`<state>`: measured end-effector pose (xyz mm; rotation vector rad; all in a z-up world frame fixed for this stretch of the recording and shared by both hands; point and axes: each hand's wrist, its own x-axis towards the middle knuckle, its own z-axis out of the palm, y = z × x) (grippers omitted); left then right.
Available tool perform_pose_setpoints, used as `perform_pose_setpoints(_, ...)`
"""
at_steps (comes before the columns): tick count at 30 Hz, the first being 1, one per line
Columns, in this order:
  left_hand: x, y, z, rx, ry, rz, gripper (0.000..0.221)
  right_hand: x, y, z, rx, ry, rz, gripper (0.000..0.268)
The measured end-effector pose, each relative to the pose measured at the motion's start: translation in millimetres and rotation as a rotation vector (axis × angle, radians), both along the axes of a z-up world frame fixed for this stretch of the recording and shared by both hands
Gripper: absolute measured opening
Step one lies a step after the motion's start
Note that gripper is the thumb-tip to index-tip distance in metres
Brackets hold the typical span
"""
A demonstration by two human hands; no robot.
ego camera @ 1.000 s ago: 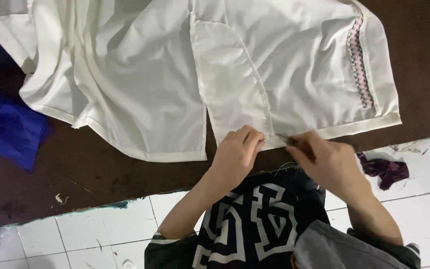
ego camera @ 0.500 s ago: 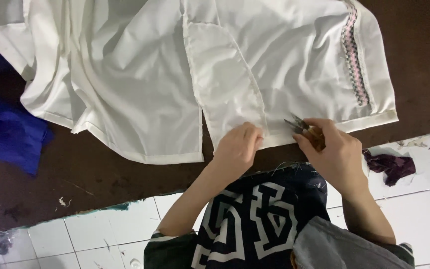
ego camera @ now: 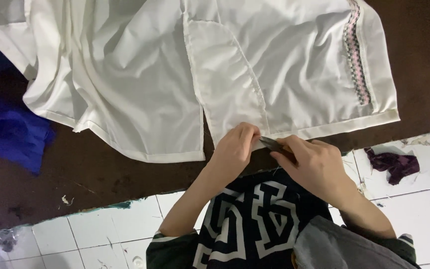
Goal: Trimming loose threads from a white garment using thread snips on a work table in a factory setting.
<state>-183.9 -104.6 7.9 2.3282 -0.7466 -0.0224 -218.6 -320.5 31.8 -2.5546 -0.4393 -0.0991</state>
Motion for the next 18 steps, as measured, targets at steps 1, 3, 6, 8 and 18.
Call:
perform_pose_setpoints(1, 0, 0, 0, -0.001, 0.001, 0.000, 0.008, 0, 2, 0, -0.001, 0.001, 0.000, 0.019)
perform_pose_setpoints(3, 0, 0, 0, 0.009, -0.025, -0.004, 0.008, 2, 5, 0, -0.026, -0.043, 0.016, 0.015)
perform_pose_setpoints(6, -2, 1, 2, 0.003, -0.030, 0.001, 0.011, -1, 0, -15, -0.047, -0.026, -0.021, 0.017)
perform_pose_setpoints(8, -3, 6, 15, 0.001, -0.028, -0.001, 0.012, -2, -4, -22, -0.080, -0.029, -0.074, 0.020)
perform_pose_setpoints(18, -11, 7, -14, 0.212, -0.192, 0.027, 0.015, 5, -22, -22, -0.054, -0.011, -0.306, 0.038)
